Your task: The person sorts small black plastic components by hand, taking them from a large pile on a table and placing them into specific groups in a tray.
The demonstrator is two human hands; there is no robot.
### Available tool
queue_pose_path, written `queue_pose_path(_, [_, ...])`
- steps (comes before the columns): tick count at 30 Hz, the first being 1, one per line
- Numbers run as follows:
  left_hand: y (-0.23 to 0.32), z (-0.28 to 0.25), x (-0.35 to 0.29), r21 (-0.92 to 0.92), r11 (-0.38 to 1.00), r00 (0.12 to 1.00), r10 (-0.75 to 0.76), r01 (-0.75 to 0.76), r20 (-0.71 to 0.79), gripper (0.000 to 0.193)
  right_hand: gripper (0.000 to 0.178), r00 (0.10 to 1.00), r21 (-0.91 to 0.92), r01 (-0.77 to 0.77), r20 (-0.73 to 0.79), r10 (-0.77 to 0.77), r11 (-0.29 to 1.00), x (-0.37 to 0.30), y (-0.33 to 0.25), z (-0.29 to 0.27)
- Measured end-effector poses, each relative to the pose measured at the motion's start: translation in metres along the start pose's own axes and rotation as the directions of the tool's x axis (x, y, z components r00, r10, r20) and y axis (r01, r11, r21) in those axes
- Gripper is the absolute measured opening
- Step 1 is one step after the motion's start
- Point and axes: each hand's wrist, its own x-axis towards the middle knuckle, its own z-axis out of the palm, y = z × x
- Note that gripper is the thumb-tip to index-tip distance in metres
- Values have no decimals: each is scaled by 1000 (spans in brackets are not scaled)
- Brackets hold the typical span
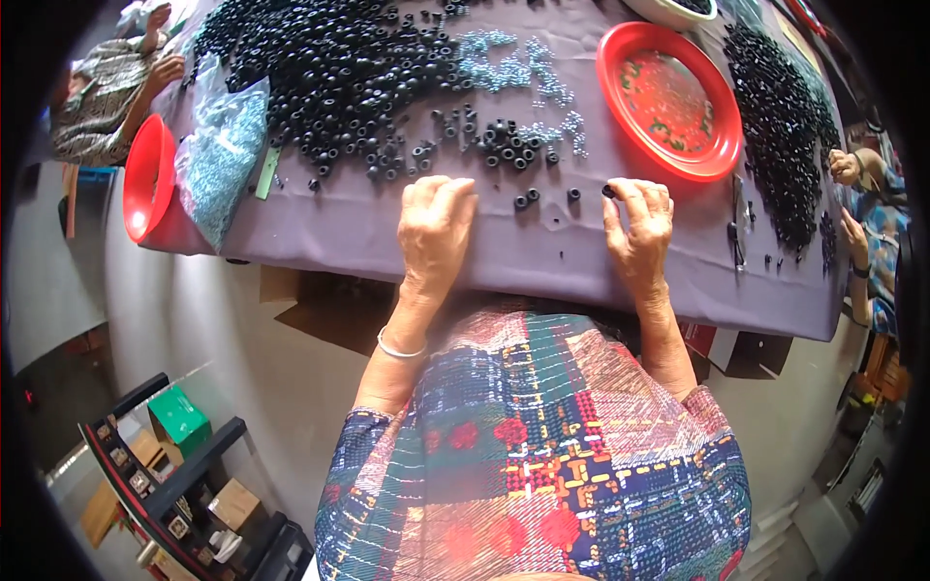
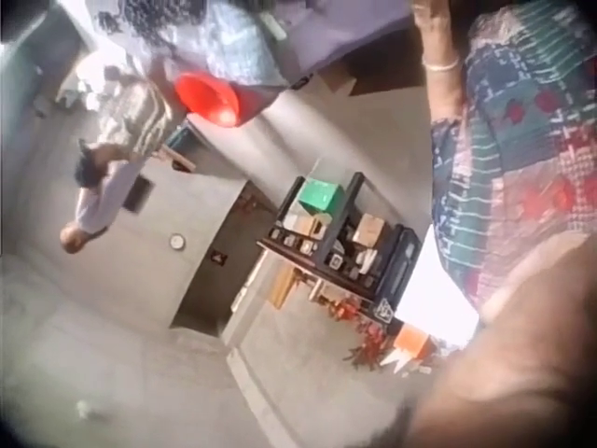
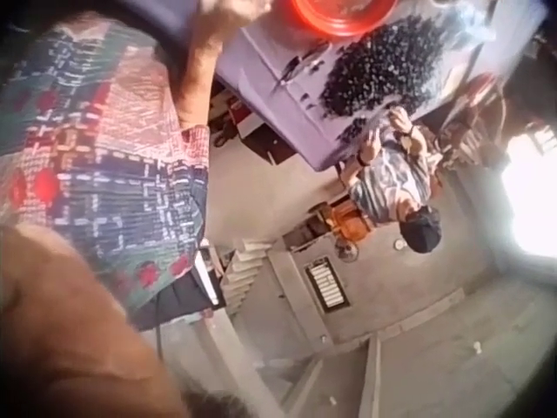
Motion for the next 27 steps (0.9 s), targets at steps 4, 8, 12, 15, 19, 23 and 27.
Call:
queue_pose_path(4, [-5,-4,-3,-155,986,998,-68,65,-16,19,27,992,-12,-31,118,32,999,-2,0,6])
queue_pose_path(8, [8,-20,-7,-716,428,803,-504,552,318,18,27,997,54,-50,60,46,997,2,-5,7])
queue_pose_path(12, [13,-23,-17,-720,242,716,-513,650,473,21,25,998,88,-40,50,36,995,8,-3,13])
queue_pose_path(15, [16,-22,-19,-698,306,736,-486,648,471,25,24,999,91,6,42,-10,996,28,-7,16])
queue_pose_path(19, [25,-18,-21,-678,332,734,-490,656,471,27,22,995,65,69,60,-73,995,43,-9,29])
queue_pose_path(23, [28,-15,-23,-689,327,732,-517,647,443,26,22,974,-27,114,202,-106,993,48,-16,39])
queue_pose_path(27, [27,-13,-24,-699,340,751,-499,629,433,26,25,965,-40,126,235,-113,991,45,-17,33])
